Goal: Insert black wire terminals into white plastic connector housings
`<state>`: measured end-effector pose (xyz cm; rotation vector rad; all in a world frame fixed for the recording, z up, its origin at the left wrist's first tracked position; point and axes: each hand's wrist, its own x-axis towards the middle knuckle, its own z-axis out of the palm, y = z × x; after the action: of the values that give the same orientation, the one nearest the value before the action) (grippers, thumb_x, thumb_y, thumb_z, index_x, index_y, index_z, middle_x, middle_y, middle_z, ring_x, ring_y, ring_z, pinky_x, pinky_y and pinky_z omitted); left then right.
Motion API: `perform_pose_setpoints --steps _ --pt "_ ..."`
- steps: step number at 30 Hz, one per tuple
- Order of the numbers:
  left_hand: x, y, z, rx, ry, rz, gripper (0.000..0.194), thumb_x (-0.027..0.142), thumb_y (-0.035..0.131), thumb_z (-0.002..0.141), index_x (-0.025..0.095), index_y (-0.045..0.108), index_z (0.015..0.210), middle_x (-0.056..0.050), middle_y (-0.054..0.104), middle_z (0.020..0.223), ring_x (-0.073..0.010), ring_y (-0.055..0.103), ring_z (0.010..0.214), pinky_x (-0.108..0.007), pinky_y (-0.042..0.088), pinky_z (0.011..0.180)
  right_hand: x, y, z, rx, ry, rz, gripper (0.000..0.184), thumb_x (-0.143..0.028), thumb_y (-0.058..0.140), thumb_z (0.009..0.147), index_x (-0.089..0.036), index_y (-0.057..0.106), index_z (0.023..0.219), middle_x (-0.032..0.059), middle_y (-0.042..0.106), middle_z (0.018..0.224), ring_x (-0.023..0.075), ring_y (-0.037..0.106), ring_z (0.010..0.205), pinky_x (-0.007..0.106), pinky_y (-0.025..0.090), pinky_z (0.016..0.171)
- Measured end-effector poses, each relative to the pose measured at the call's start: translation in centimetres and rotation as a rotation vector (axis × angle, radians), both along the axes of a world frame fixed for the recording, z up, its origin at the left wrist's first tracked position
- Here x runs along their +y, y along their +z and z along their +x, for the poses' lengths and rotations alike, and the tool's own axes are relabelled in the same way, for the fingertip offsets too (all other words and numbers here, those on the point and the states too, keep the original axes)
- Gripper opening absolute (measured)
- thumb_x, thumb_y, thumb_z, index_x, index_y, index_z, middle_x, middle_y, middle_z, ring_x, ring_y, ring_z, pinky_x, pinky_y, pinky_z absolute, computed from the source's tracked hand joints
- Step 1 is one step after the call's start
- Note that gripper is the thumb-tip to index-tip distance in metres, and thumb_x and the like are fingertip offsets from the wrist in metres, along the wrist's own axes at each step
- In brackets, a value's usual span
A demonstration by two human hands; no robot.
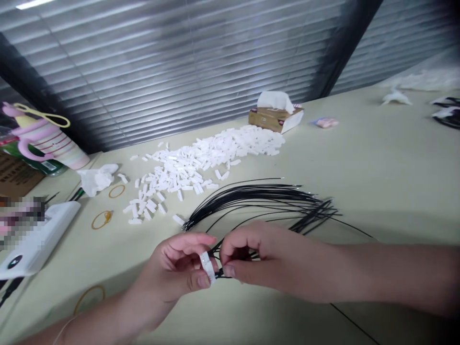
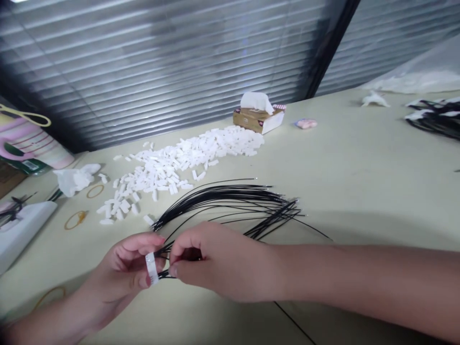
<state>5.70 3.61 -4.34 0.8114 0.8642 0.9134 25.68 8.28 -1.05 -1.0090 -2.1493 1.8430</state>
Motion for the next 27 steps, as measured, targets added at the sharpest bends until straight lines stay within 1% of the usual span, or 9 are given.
perform_pose_setpoints --steps 4,9,14,21,24,27 --pt "-0.1 -0.2 -0.2 -0.005 0.005 0.021 0.031 0.02 0.087 0.061 0.033 0.077 0.087 0.005 0.071 0.071 -0.0043 0.062 0.066 -0.011 0.047 0.065 -0.1 -0.6 -0.1 0.05 -0.014 -0.009 0.015 -0.03 0.051 0.08 -0.016 0.056 0.075 -0.0035 0.043 0.062 0.0078 0.035 0.057 0.021 0.027 0.05" --pt "-0.1 -0.1 -0.1 -0.014 -0.016 0.036 0.027 0.018 0.087 0.062 0.03 0.077 0.085 0.004 0.071 0.071 -0.0039 0.062 0.065 -0.009 0.045 0.062 -0.1 -1.1 -0.1 0.09 0.001 -0.017 0.019 -0.032 0.051 0.081 -0.016 0.059 0.077 -0.001 0.049 0.067 0.0099 0.041 0.063 0.022 0.031 0.056" --pt "-0.1 0.1 0.1 -0.029 -0.029 0.052 0.027 0.017 0.086 0.064 0.028 0.076 0.087 0.004 0.071 0.07 -0.0031 0.061 0.063 -0.008 0.044 0.061 -0.2 -1.4 -0.1 0.126 -0.021 -0.021 0.018 -0.032 0.051 0.081 -0.016 0.059 0.076 -0.0022 0.047 0.064 0.0091 0.039 0.06 0.022 0.03 0.054" --pt "0.0 0.0 0.1 -0.043 -0.038 0.045 0.026 0.016 0.085 0.065 0.027 0.076 0.087 0.004 0.071 0.07 -0.0036 0.062 0.064 -0.009 0.045 0.061 -0.3 -1.8 -0.1 0.171 -0.019 -0.028 0.018 -0.029 0.053 0.082 -0.015 0.062 0.078 -0.0026 0.049 0.064 0.0082 0.04 0.06 0.022 0.031 0.055" --pt "0.0 0.0 0.1 -0.039 -0.031 0.023 0.026 0.014 0.085 0.064 0.026 0.077 0.086 0.002 0.072 0.072 -0.0049 0.063 0.065 -0.01 0.046 0.061 -0.2 -1.6 -0.1 0.135 -0.004 0.024 0.018 -0.028 0.052 0.082 -0.015 0.062 0.078 -0.0018 0.051 0.066 0.0086 0.043 0.061 0.022 0.032 0.056" --pt "0.1 0.0 0.1 -0.036 -0.01 -0.004 0.025 0.014 0.085 0.064 0.025 0.077 0.085 0.002 0.074 0.073 -0.0057 0.064 0.066 -0.011 0.047 0.063 0.0 -1.0 0.0 0.045 0.037 0.154 0.019 -0.028 0.049 0.085 -0.016 0.062 0.078 -0.002 0.054 0.067 0.0085 0.044 0.061 0.022 0.032 0.055"
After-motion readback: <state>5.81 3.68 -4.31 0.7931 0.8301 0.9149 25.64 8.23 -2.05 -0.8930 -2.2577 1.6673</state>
